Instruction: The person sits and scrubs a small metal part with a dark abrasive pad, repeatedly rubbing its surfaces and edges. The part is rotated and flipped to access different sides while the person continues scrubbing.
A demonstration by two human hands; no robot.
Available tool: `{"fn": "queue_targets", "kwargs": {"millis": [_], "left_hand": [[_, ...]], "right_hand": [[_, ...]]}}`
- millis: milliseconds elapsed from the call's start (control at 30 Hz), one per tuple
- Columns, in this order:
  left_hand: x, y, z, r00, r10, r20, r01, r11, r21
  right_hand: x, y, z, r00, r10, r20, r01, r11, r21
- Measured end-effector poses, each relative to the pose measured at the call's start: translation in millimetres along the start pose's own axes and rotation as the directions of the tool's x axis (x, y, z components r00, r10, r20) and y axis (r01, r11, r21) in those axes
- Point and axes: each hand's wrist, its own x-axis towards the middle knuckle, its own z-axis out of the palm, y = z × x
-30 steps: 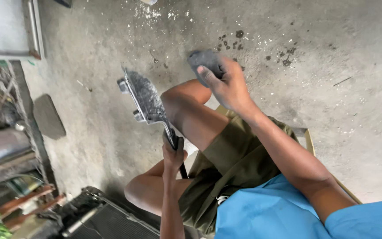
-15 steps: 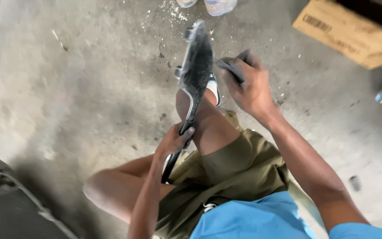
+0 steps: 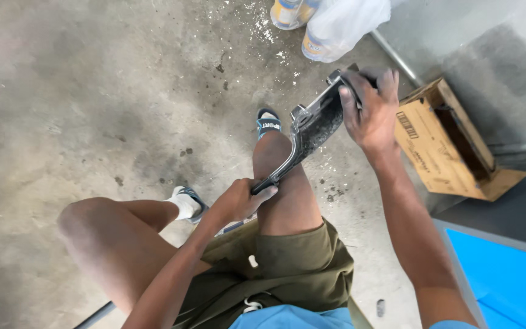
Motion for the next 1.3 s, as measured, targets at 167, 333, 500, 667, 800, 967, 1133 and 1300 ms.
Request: {"fn": "queue_targets", "kwargs": {"millis": [167, 333, 500, 667, 800, 967, 1133, 1300], "left_hand": [[0, 1, 0, 1.0, -0.021, -0.009, 0.02, 0.995, -0.098], [0, 0, -1, 0.996, 0.061, -0.062, -0.065, 0.996, -0.064], [-3, 1, 2, 0.995, 0.033, -0.09, -0.042, 0.995, -0.096], [3, 3, -2, 0.991, 0.007, -0.132, 0.002, 0.998, 0.065], [6, 5, -2, 0.995, -0.075, -0.063, 0.081, 0.992, 0.099], [4, 3, -1, 0.996, -0.041, -0.074, 0.045, 0.997, 0.057], [10, -2, -3, 0.995, -0.004, -0.095, 0.005, 1.0, 0.012], [16, -14, 1, 0.998, -0.048, -0.048, 0.049, 0.999, 0.007]], "right_hand": [[-15, -24, 31, 0.999, 0.028, -0.043, -0.028, 1.0, 0.003], [-34, -40, 47, 0.979, -0.19, 0.068, 0.18, 0.975, 0.126], [-22, -6, 38, 0.999, 0.009, 0.04, -0.01, 1.0, 0.023], [-13, -26, 42, 0.976, -0.205, 0.08, 0.211, 0.974, -0.077], [5, -26, 29, 0.984, -0.176, -0.01, 0.176, 0.984, -0.012], [25, 0, 25, 0.985, 0.099, -0.142, -0.112, 0.99, -0.085], [27, -8, 41, 0.945, 0.275, -0.179, -0.275, 0.961, 0.027], [-3, -59, 58, 0.993, 0.03, -0.113, -0.037, 0.997, -0.063]]}}
